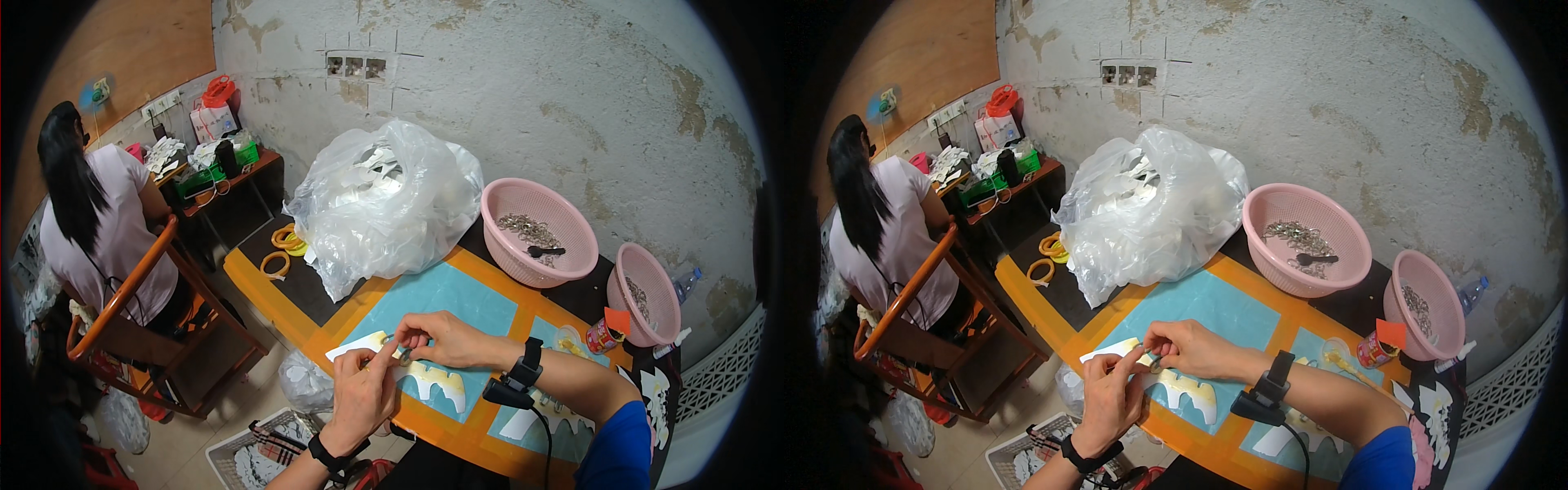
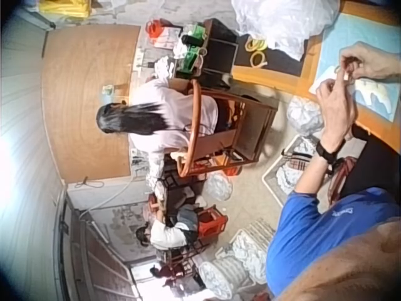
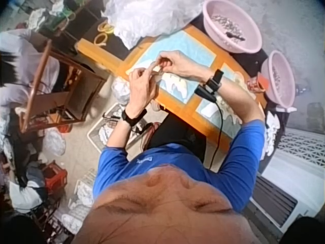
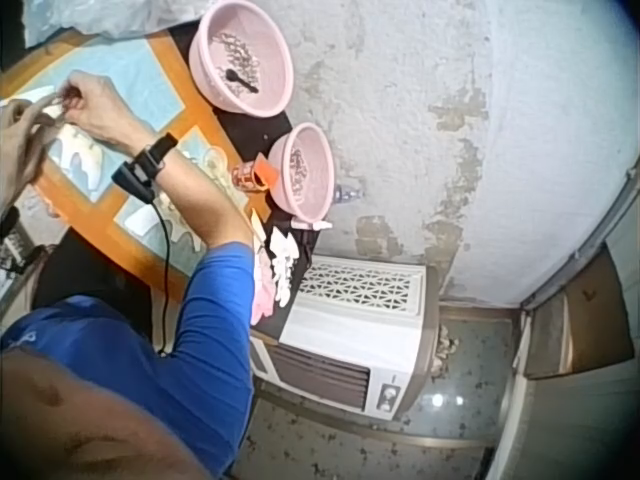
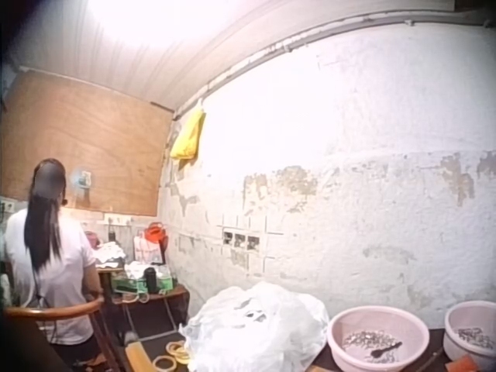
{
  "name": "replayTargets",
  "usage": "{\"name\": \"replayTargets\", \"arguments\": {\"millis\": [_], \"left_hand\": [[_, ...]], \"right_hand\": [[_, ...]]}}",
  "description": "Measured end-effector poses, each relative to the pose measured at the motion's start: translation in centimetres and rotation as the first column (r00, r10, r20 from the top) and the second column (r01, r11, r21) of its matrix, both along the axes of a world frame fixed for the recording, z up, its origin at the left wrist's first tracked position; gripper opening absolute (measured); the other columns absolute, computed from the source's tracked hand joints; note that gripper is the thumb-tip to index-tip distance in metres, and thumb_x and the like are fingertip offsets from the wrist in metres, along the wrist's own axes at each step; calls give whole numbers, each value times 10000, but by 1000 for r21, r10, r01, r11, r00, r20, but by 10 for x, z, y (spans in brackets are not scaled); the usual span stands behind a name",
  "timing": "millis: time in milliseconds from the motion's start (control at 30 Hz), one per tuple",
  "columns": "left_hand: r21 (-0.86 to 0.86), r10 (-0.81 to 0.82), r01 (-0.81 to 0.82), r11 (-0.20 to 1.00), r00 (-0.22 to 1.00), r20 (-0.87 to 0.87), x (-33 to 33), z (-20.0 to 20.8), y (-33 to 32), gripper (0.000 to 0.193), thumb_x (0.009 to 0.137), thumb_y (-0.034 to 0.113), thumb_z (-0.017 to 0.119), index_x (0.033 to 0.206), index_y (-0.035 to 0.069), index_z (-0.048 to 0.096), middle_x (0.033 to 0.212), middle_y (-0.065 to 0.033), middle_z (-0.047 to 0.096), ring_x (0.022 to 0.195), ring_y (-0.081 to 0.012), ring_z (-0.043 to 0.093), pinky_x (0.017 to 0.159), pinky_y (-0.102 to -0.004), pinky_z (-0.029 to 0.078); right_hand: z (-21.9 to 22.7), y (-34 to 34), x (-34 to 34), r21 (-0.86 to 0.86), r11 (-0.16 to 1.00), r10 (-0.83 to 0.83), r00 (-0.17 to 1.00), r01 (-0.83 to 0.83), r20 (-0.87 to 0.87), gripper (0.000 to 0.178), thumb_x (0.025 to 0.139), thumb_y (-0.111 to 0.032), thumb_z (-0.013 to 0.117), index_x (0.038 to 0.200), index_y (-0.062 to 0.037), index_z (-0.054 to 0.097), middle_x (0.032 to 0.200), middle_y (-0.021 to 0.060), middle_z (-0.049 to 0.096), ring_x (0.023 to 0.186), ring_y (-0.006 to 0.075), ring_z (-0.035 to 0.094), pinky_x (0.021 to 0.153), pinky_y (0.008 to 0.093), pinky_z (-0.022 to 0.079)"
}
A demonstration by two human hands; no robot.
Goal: Applying glue to shoe upper pieces and attaching metal hooks or eyelets.
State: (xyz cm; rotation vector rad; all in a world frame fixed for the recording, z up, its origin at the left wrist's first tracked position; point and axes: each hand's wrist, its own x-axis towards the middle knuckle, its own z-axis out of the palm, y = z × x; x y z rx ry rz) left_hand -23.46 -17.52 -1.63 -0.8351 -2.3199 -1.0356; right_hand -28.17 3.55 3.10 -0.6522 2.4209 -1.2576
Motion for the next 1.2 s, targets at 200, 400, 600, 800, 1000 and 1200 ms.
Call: {"name": "replayTargets", "arguments": {"millis": [200, 400, 600, 800, 1000, 1200], "left_hand": [[-39, -17, 15, 999, 999, -40, -2, 2, 0, 596, 732, -57, 684, 1314, 42, 610, 985, -21, 730, 943, -241, 577, 863, -378, 409], [104, 18, -19, 994, 1000, 14, 1, 2, -4, 544, 758, -71, 681, 1282, 53, 601, 1025, -63, 731, 963, -283, 551, 883, -402, 439], [218, -50, 22, 976, 991, 124, 20, -9, -18, 467, 816, -93, 668, 1256, 24, 565, 1147, -166, 563, 1009, -250, 650, 760, -300, 545], [262, -111, 119, 958, 993, -44, 18, -1, -3, 459, 810, -39, 645, 1262, 27, 596, 1247, -177, 606, 1148, -396, 542, 999, -487, 436], [254, -10, 30, 967, 997, -79, 13, -10, -1, 433, 811, 20, 676, 1239, 39, 618, 1269, -189, 590, 1260, -434, 500, 1073, -530, 390], [240, -6, 23, 970, 997, -73, 15, -11, 2, 393, 820, 37, 680, 1211, 46, 642, 1299, -198, 570, 1331, -447, 453, 1095, -550, 370]], "right_hand": [[1, 5, 4, 42, 999, -10, 971, 20, -238, 283, 834, -35, 766, 1086, -38, 637, 1019, 54, 629, 922, 171, 612, 809, 298, 512], [39, 47, -7, -56, 946, -310, 837, 320, -451, 173, 886, -89, 695, 1041, -32, 642, 1025, 84, 609, 978, 219, 601, 852, 329, 489], [48, 175, -45, 161, 716, -300, 507, 679, -808, 190, 895, -57, 609, 1060, 5, 679, 1108, 191, 670, 1068, 358, 616, 949, 427, 476], [19, 259, -62, 503, 731, -373, 887, 462, -273, 194, 843, -61, 671, 1029, -19, 704, 786, 17, 650, 733, 145, 611, 691, 316, 504], [26, 240, -69, 588, 639, -414, 866, 496, -280, 129, 768, -60, 733, 892, -26, 740, 791, 105, 725, 757, 224, 691, 694, 344, 538], [44, 234, -59, 34, 627, -762, 622, 778, -178, 81, 807, 28, 762, 884, 24, 739, 760, 66, 712, 590, 98, 615, 575, 251, 516]]}}
